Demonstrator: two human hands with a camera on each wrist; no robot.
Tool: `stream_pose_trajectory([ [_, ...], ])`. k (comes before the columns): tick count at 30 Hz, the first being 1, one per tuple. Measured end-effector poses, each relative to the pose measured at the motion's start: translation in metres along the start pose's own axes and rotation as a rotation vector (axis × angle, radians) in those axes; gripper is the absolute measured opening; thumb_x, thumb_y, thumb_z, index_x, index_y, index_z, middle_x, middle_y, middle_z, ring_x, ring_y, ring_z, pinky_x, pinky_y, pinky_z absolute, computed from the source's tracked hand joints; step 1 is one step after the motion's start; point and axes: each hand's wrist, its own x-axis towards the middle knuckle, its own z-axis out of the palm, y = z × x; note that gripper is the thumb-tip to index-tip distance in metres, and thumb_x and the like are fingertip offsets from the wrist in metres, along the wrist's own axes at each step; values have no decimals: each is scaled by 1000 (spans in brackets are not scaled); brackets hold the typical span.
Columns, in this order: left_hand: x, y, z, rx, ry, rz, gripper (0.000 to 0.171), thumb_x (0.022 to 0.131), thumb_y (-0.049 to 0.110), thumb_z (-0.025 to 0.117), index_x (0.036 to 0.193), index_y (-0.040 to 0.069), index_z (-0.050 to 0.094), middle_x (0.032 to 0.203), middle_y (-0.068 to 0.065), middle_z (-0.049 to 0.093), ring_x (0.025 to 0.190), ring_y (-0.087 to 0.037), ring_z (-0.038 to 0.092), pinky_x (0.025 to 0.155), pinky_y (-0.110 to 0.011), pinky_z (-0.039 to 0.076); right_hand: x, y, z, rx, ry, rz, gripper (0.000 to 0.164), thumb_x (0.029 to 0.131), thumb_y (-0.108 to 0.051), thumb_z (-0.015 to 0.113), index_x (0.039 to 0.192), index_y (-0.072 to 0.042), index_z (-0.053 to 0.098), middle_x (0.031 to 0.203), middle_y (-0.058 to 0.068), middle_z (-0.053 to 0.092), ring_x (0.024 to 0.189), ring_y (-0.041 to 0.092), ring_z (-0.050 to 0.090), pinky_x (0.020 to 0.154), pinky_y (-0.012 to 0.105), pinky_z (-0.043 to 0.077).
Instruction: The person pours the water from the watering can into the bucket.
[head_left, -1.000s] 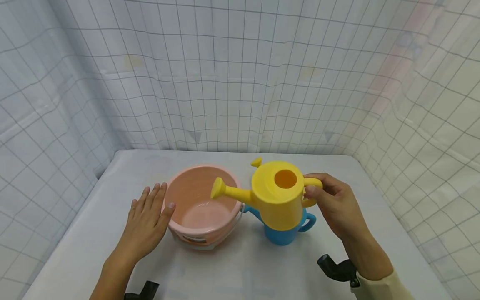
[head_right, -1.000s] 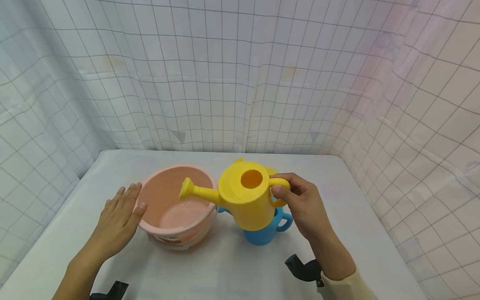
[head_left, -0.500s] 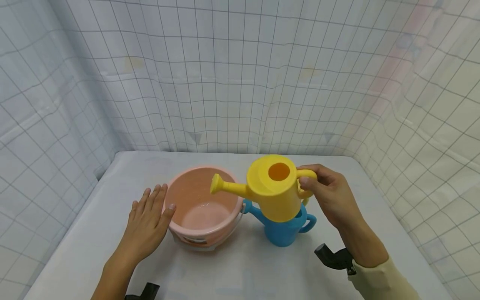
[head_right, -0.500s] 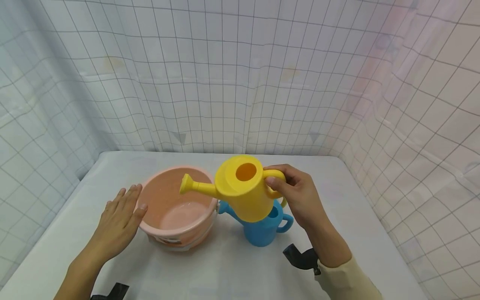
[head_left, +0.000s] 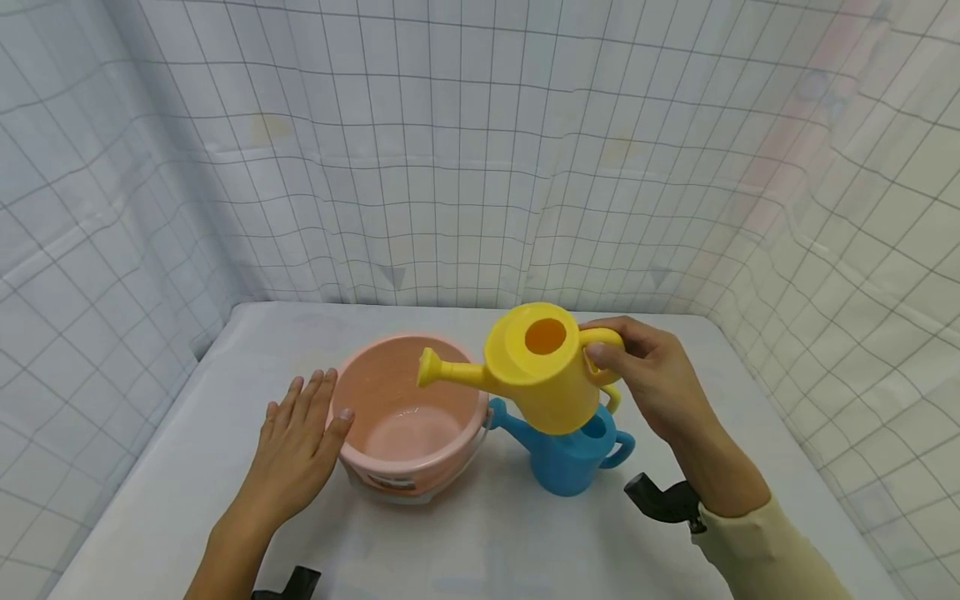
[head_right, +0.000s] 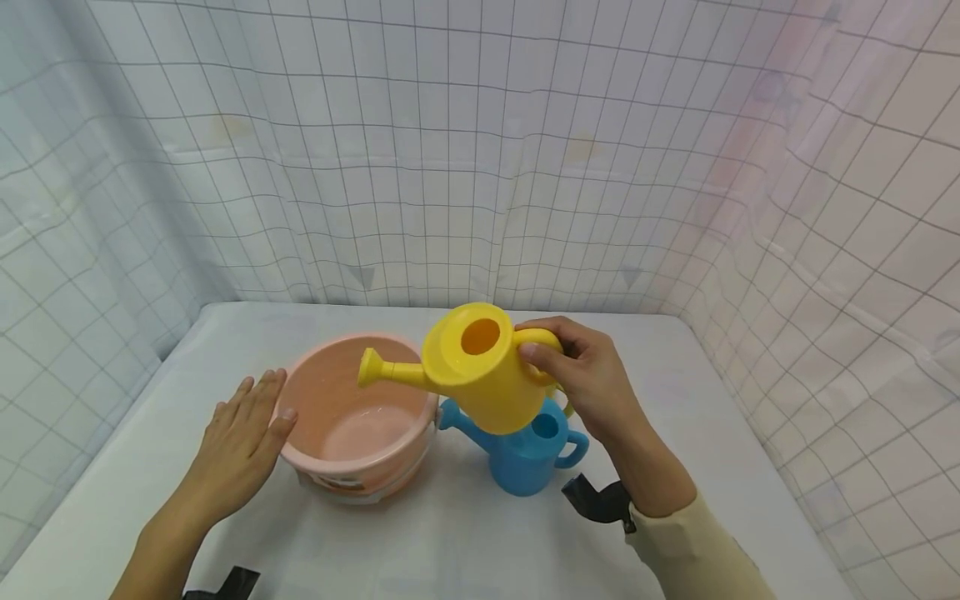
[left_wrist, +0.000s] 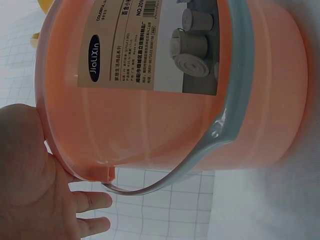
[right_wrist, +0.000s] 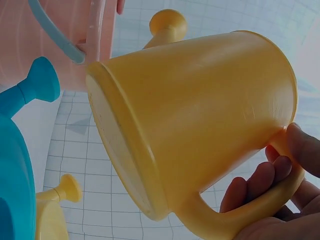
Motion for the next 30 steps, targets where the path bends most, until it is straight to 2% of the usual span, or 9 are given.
stream_pose_trajectory([
  [9,0,0,0,-2,0,1,62,101,45,30,153,16,11,157,-21,18,146,-42,3,112,-66,-2,10,-7,2,-94,-11,7,29,93,-27,60,115,-9,65,107,2,65,95,22,57,84,25,53],
  [15,0,0,1,4,0,0,63,101,45,30,153,15,12,157,-21,17,146,-42,3,112,-66,-3,16,-11,3,-94,-33,-6,28,92,-26,61,115,-10,65,107,3,66,94,23,58,83,26,53],
  [30,1,1,1,8,0,-11,63,101,46,30,153,15,11,157,-21,17,147,-41,2,112,-65,-3,26,-21,4,-151,-61,26,32,91,-34,62,115,-14,65,111,2,67,98,19,60,87,25,52],
])
